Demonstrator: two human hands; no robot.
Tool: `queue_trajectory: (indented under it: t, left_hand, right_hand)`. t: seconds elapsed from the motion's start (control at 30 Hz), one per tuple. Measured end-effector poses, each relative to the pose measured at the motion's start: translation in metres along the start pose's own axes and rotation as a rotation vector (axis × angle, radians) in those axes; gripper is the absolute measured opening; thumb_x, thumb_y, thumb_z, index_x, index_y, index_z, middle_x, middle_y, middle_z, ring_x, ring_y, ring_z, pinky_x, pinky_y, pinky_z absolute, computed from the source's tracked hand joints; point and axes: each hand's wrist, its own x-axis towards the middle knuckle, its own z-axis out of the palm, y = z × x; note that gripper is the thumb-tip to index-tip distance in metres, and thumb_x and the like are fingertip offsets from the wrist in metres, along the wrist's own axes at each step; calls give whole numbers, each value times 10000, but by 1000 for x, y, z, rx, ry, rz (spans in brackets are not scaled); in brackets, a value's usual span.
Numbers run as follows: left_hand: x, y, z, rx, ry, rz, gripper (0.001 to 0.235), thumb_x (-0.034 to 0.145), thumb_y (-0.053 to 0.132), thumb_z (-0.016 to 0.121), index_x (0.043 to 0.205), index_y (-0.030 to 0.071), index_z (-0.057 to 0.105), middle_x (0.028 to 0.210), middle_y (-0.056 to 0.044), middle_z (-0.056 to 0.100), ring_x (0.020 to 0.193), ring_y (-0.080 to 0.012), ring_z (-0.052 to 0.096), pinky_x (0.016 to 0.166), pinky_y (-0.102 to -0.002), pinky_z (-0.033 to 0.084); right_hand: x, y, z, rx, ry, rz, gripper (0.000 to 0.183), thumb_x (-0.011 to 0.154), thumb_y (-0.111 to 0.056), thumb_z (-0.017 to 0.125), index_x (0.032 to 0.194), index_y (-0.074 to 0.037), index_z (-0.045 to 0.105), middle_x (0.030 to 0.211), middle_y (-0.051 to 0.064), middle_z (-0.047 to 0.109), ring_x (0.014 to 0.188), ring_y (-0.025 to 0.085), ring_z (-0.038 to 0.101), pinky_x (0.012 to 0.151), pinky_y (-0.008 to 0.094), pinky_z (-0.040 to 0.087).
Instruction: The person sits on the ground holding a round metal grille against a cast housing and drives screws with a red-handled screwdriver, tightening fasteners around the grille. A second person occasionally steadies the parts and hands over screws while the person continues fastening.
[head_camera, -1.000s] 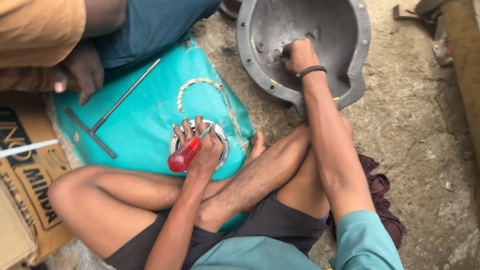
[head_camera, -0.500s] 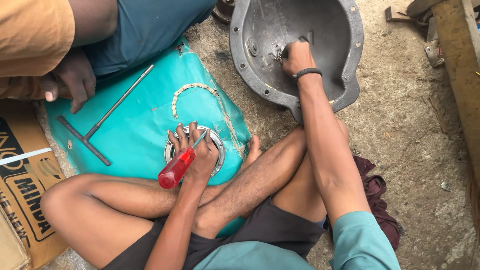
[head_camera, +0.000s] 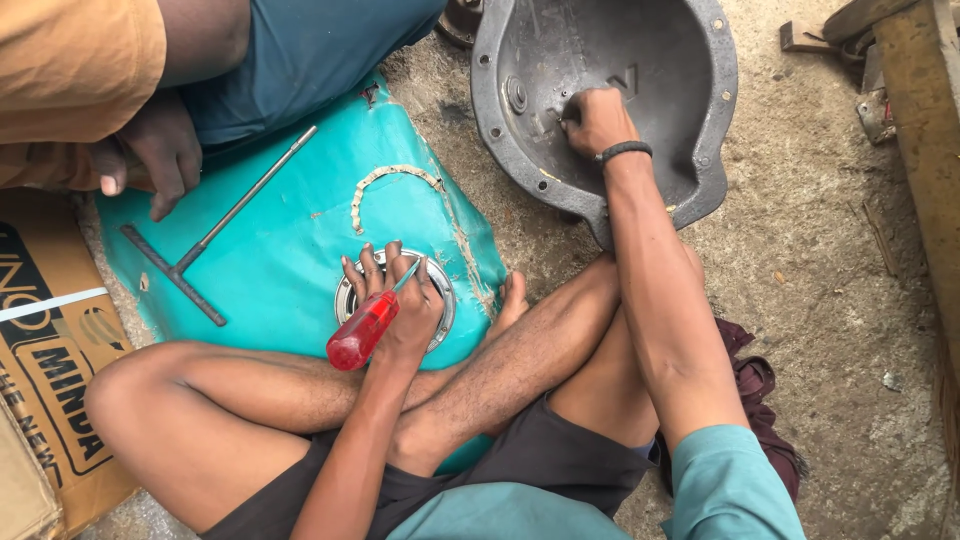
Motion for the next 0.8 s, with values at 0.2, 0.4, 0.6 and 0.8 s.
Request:
queue_trajectory:
  t: [0.2,0.4,0.6,0.8]
  left_hand:
    - [-4,-4,5,-4,4,-24,317,956,101,636,1182,-121,613,1180,-220,668,1254,-544,535,1128,-761,270]
    - [4,3,-3,-20,11,-18,172,901,97,666,1033,-13,654,1185,-210,674,1196,-523,559,1085,-744,317]
    - [-2,1,2,12,99,-2,265,942,131,665,1084,-92,663,1171,-210,653,1160,-510,589,1070,-738,355]
    - [-10,-11,22,124,227,47,255,926,141,681,1063,-74,669,1171,-193,666,1161,-488,583,1072,-726,374]
  right_hand:
    - [-12,-11,-21,221,365,0,96,850,-56,747,922,-19,799,861,149,794,764,212,785,755,342,637]
    - [-118,-135,-68,870,152,-121,47,941,-35,698,949,12,699,851,98,751,776,164,756,722,292,626]
    - [-145,-167,64,837,-88,404,22,838,60,705,856,70,712,803,149,775,752,215,808,635,317,657]
    - [-94,-149,148,1192,-408,476,131,782,66,768,904,101,736,832,195,740,624,216,707,557,303,583]
